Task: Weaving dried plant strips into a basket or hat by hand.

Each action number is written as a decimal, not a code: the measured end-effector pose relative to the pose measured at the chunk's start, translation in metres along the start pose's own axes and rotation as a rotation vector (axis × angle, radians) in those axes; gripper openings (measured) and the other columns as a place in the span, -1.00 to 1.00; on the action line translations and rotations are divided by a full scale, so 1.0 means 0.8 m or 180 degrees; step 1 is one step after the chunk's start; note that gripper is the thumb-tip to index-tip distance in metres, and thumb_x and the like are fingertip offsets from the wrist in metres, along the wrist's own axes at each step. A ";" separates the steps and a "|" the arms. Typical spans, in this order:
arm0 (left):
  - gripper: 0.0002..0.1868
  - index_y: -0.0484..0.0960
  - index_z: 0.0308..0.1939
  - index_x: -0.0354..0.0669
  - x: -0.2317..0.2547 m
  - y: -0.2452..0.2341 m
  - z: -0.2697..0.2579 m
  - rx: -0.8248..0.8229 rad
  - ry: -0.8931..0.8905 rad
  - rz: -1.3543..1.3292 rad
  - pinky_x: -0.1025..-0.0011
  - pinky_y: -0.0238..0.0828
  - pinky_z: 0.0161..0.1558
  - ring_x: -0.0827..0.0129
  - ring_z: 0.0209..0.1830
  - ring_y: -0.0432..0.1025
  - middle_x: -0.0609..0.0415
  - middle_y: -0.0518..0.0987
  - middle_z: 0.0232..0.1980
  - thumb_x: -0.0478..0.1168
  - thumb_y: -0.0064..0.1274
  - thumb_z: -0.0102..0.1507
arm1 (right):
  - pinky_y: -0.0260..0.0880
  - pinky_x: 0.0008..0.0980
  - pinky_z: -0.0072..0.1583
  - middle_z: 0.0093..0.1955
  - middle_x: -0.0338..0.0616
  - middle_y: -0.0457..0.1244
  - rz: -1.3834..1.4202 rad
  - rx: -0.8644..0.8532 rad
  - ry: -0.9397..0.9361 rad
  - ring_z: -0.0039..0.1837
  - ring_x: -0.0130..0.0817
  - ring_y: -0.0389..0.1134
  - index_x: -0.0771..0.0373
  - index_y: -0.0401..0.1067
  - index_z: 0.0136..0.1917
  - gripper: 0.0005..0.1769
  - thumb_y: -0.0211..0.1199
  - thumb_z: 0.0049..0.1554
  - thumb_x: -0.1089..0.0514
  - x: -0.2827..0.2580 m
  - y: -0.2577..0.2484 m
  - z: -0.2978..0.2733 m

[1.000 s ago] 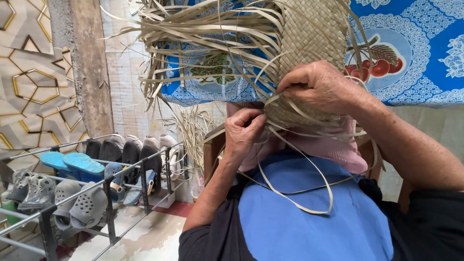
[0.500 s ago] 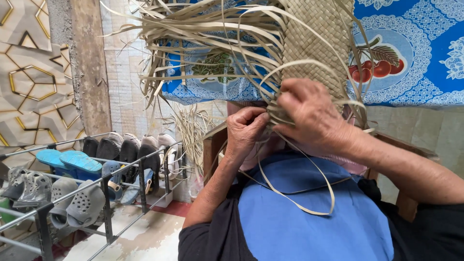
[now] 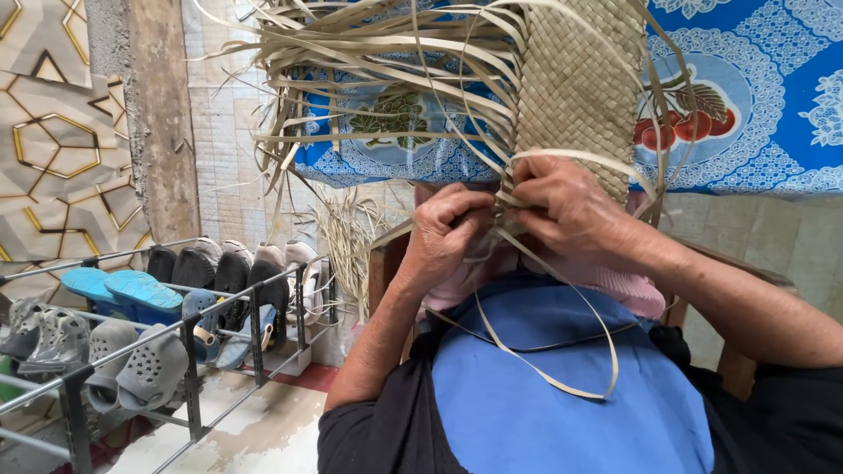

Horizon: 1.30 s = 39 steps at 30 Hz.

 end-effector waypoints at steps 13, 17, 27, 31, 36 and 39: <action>-0.87 0.51 -0.39 -0.17 0.008 0.009 0.004 0.0150 0.0045 0.0460 0.33 0.33 -0.29 0.10 -0.44 0.36 -0.04 0.38 -0.49 -0.24 -0.11 0.21 | 0.18 -0.19 0.04 -0.23 -0.15 0.08 0.0230 0.0151 -0.0183 -0.07 -0.20 0.20 0.25 0.31 -0.44 -0.87 0.16 -0.08 0.24 -0.006 -0.017 0.009; -0.90 0.55 -0.41 -0.13 -0.016 0.011 0.005 0.0132 -0.0111 0.0195 0.41 0.32 -0.28 0.34 -0.45 0.36 0.03 0.40 -0.50 -0.22 -0.03 0.16 | 0.08 -0.09 0.21 -0.15 -0.13 0.14 -0.0133 -0.0112 -0.0063 -0.01 -0.23 0.23 0.24 0.35 -0.40 -0.95 0.16 -0.12 0.26 0.004 0.000 0.008; -0.88 0.56 -0.32 -0.10 -0.020 0.000 -0.009 0.0008 -0.0138 0.0342 0.41 0.33 -0.20 0.27 -0.34 0.40 0.07 0.47 -0.41 -0.25 0.08 0.07 | 0.12 -0.15 0.20 -0.09 -0.14 0.08 -0.1033 -0.0398 0.0124 0.05 -0.17 0.12 0.28 0.31 -0.31 -0.78 0.19 -0.11 0.08 -0.018 -0.005 0.011; -0.90 0.52 -0.36 -0.10 0.002 -0.002 -0.007 0.0222 0.0230 0.0760 0.34 0.33 -0.22 0.16 -0.34 0.38 0.01 0.42 -0.38 -0.28 0.07 0.05 | 0.21 -0.30 0.11 -0.11 -0.18 0.10 -0.0714 -0.0266 0.0112 0.01 -0.28 0.17 0.22 0.37 -0.29 -0.93 0.12 -0.02 0.19 -0.007 -0.017 0.016; -0.90 0.49 -0.34 0.05 0.016 -0.003 -0.014 0.0395 0.0255 0.1693 0.38 0.37 -0.28 0.24 -0.36 0.41 0.17 0.38 -0.37 -0.27 -0.01 0.10 | 0.21 -0.18 0.04 -0.18 -0.13 0.13 -0.0144 -0.0392 0.0080 0.00 -0.16 0.19 0.24 0.36 -0.27 -0.94 0.08 -0.06 0.23 -0.007 -0.021 0.022; -0.91 0.53 -0.38 0.03 -0.006 -0.007 -0.012 0.0413 0.0013 0.1000 0.48 0.37 -0.29 0.29 -0.40 0.44 0.17 0.41 -0.46 -0.31 0.01 0.09 | 0.21 -0.14 0.05 -0.17 -0.12 0.10 -0.0213 -0.0322 0.0076 0.00 -0.10 0.17 0.23 0.33 -0.25 -0.90 0.12 -0.09 0.20 -0.003 -0.017 0.021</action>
Point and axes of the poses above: each hand's wrist, its own z-axis towards the middle knuckle, its own y-axis out of the palm, x = y × z, the point moved 9 cm from there along z, towards the middle knuckle
